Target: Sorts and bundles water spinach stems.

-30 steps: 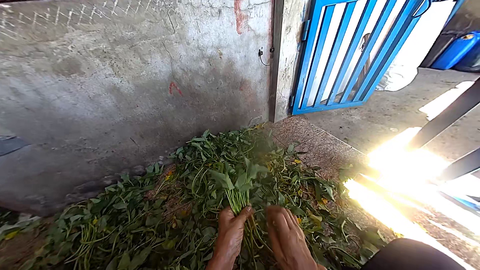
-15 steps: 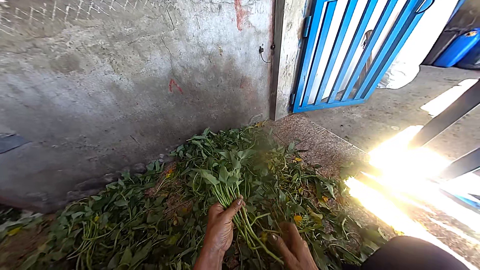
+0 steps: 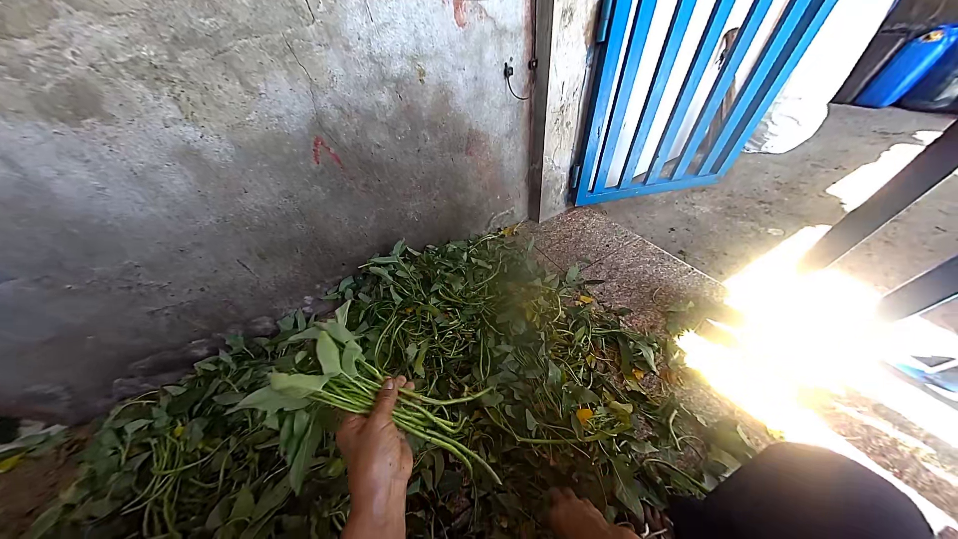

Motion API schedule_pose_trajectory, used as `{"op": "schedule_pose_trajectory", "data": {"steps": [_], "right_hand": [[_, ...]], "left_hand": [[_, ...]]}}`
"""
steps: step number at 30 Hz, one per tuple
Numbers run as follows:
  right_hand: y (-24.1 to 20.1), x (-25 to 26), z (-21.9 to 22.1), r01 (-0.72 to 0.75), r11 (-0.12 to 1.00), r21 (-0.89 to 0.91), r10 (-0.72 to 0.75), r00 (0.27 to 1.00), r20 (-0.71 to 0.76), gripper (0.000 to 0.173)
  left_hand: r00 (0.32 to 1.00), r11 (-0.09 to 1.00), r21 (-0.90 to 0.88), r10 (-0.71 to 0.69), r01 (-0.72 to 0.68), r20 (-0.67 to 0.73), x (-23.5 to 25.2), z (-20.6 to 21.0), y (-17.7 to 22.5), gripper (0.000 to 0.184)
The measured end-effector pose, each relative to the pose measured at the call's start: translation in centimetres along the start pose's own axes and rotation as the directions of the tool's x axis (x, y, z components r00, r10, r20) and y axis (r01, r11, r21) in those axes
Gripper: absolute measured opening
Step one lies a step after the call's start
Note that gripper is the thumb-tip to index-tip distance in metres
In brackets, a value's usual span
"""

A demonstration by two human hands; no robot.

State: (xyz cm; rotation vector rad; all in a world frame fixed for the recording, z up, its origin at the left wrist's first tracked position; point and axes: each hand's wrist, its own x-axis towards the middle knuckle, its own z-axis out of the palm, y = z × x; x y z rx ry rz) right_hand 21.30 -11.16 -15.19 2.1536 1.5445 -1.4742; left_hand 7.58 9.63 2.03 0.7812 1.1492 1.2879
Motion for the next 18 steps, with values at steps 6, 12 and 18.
{"op": "schedule_pose_trajectory", "data": {"steps": [6, 12, 18], "right_hand": [[0.3, 7.5, -1.6, -0.14, 0.983, -0.118, 0.072, 0.888, -0.454, 0.045], [1.1, 9.6, -3.3, -0.091, 0.99, -0.112, 0.051, 0.948, -0.315, 0.033], [1.5, 4.0, -5.2, 0.516, 0.616, 0.595, 0.045, 0.731, -0.681, 0.029]], "left_hand": [[0.998, 0.998, 0.001, -0.068, 0.068, 0.0, -0.4, 0.9, -0.2, 0.012], [0.983, 0.982, -0.027, -0.184, 0.185, 0.011, 0.0, 0.7, -0.3, 0.016], [0.979, 0.979, 0.003, -0.202, 0.202, 0.034, -0.3, 0.5, -0.2, 0.011]]}}
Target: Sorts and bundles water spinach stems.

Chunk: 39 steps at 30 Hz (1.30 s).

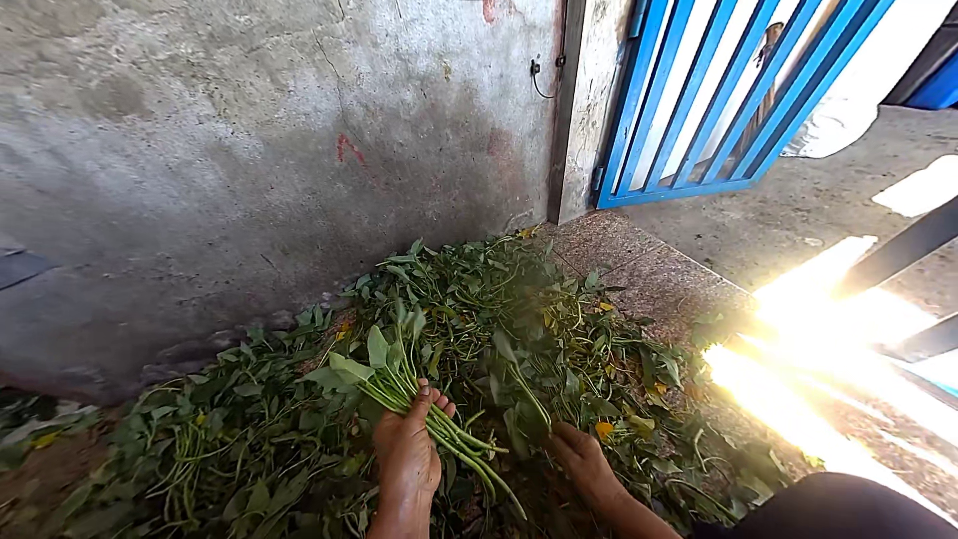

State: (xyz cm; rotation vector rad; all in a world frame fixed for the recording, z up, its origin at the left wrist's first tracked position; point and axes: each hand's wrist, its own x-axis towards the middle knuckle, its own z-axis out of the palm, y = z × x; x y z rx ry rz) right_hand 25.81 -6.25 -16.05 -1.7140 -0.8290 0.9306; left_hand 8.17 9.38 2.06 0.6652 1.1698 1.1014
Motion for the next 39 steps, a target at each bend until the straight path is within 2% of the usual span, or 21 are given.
{"op": "schedule_pose_trajectory", "data": {"steps": [1, 3, 8, 13, 21, 25, 28, 33, 36, 39], "right_hand": [[-0.5, -0.4, -0.5, 0.035, 0.997, 0.062, -0.035, 0.999, -0.007, 0.027], [-1.7, -1.1, -0.8, 0.163, 0.984, 0.064, -0.161, 0.986, -0.037, 0.025], [-4.2, -3.1, 0.7, 0.43, 0.877, -0.214, -0.466, 0.871, -0.159, 0.022], [-5.6, -3.7, 2.3, 0.52, 0.769, -0.372, -0.609, 0.773, -0.178, 0.02], [-7.0, -2.9, 2.7, 0.522, 0.726, -0.447, -0.657, 0.719, -0.227, 0.02], [-7.4, -2.3, 3.1, 0.547, 0.694, -0.467, -0.69, 0.69, -0.218, 0.02], [-7.9, -2.1, 3.3, 0.555, 0.688, -0.468, -0.694, 0.693, -0.197, 0.019], [-8.4, -2.0, 3.2, 0.58, 0.652, -0.488, -0.71, 0.694, -0.125, 0.018], [-8.5, -2.2, 3.1, 0.597, 0.678, -0.429, -0.685, 0.725, -0.071, 0.022], [-8.4, -2.3, 2.9, 0.62, 0.695, -0.363, -0.674, 0.738, -0.029, 0.025]], "left_hand": [[1.0, 1.0, 0.003, 0.003, -0.003, 0.018, -0.1, 0.1, -0.1, 0.011], [0.999, 1.0, -0.006, -0.008, 0.009, 0.047, -0.1, 0.3, -0.3, 0.01], [0.989, 0.996, 0.035, -0.082, 0.078, 0.123, -0.8, 0.6, -1.3, 0.011], [0.966, 0.991, 0.075, -0.124, 0.11, 0.225, -1.8, 0.9, -2.4, 0.012], [0.919, 0.995, 0.046, -0.098, 0.086, 0.383, -2.3, 0.9, -2.8, 0.016], [0.913, 0.997, 0.041, -0.076, 0.065, 0.402, -2.4, 1.0, -3.0, 0.017], [0.905, 0.998, 0.032, -0.054, 0.045, 0.422, -2.3, 1.1, -3.0, 0.019], [0.855, 0.996, 0.082, -0.063, 0.024, 0.514, -2.1, 0.9, -3.2, 0.024], [0.826, 0.994, 0.108, -0.079, 0.022, 0.558, -2.3, 0.9, -3.0, 0.025], [0.837, 0.99, 0.118, -0.125, 0.073, 0.533, -2.4, 1.0, -2.7, 0.022]]}}
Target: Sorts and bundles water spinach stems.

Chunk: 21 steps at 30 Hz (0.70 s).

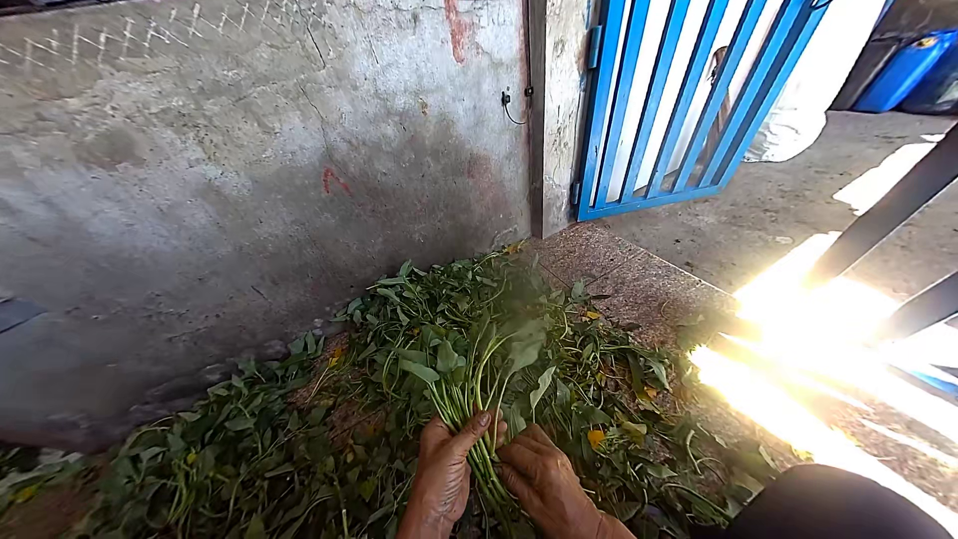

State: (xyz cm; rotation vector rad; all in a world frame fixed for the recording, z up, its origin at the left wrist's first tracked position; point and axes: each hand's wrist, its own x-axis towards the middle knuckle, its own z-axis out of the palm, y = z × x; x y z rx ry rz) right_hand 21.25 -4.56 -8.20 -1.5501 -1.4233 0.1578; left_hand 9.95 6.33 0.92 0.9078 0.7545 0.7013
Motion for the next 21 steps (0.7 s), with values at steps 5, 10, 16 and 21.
{"op": "schedule_pose_trajectory", "data": {"steps": [5, 10, 16, 21], "right_hand": [[0.0, 0.4, -1.3, 0.024, 0.998, 0.063, -0.031, 0.992, 0.126, 0.029], [0.0, 1.0, -2.7, 0.031, 0.987, 0.156, -0.065, 0.973, 0.219, 0.033], [-0.2, 0.8, -3.5, -0.042, 0.941, 0.335, -0.057, 0.958, 0.282, 0.031], [-0.7, 0.5, -3.7, -0.187, 0.869, 0.459, 0.016, 0.936, 0.352, 0.032]], "left_hand": [[0.994, 0.99, -0.113, -0.087, 0.079, -0.065, -0.1, 0.0, 0.6, 0.017], [0.991, 0.975, -0.206, -0.102, 0.083, -0.086, 0.1, -0.2, 0.5, 0.017], [0.982, 0.967, -0.192, -0.148, 0.169, 0.116, -0.1, -0.5, 0.9, 0.013], [0.966, 0.967, -0.145, -0.184, 0.212, 0.184, -0.2, -0.3, 1.2, 0.018]]}}
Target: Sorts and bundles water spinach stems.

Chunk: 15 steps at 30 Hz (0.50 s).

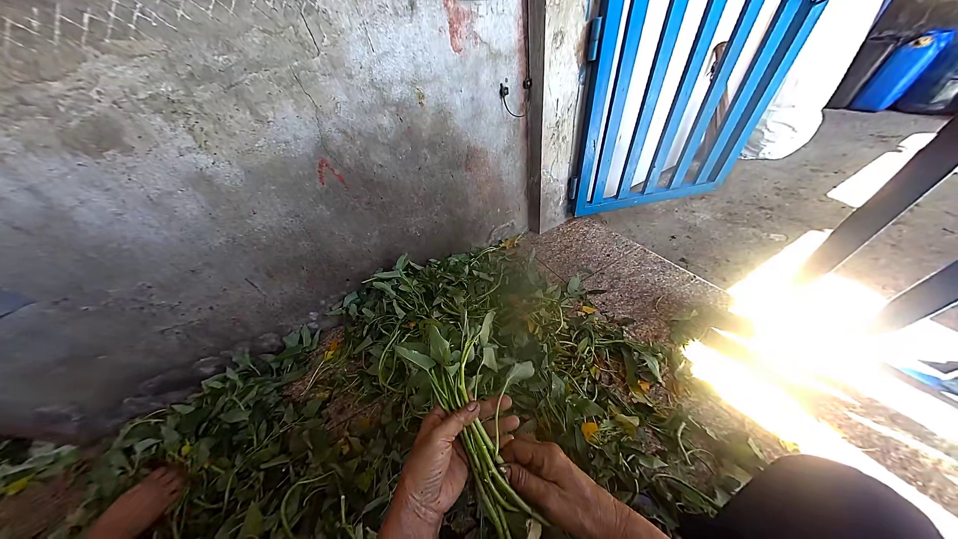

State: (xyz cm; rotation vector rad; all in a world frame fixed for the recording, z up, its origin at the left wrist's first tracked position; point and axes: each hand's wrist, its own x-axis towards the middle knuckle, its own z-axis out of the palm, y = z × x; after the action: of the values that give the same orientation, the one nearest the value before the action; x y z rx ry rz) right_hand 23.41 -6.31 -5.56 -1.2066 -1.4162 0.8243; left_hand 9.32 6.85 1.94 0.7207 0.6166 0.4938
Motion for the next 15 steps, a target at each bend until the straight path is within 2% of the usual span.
{"op": "schedule_pose_trajectory", "data": {"steps": [4, 10, 13, 15], "right_hand": [[0.2, -0.3, 0.1, -0.053, 0.995, 0.08, 0.053, 0.999, -0.002, 0.032], [0.0, -0.5, -0.3, -0.035, 0.997, 0.067, 0.034, 0.999, 0.021, 0.034], [-0.6, -0.2, -0.6, -0.074, 0.997, 0.027, 0.073, 0.996, 0.047, 0.035], [-1.0, -0.2, -0.4, -0.118, 0.989, -0.094, 0.124, 0.99, 0.062, 0.041]], "left_hand": [[0.999, 1.0, 0.009, -0.018, 0.017, 0.028, -0.1, 0.1, -0.1, 0.021], [1.0, 1.0, 0.001, -0.006, 0.006, 0.0, -0.2, 0.2, -0.4, 0.021], [0.997, 0.999, -0.042, 0.027, -0.029, -0.066, -0.1, 0.6, -0.6, 0.015], [0.987, 0.998, -0.055, 0.014, -0.023, -0.16, 0.2, 0.8, -0.5, 0.019]]}}
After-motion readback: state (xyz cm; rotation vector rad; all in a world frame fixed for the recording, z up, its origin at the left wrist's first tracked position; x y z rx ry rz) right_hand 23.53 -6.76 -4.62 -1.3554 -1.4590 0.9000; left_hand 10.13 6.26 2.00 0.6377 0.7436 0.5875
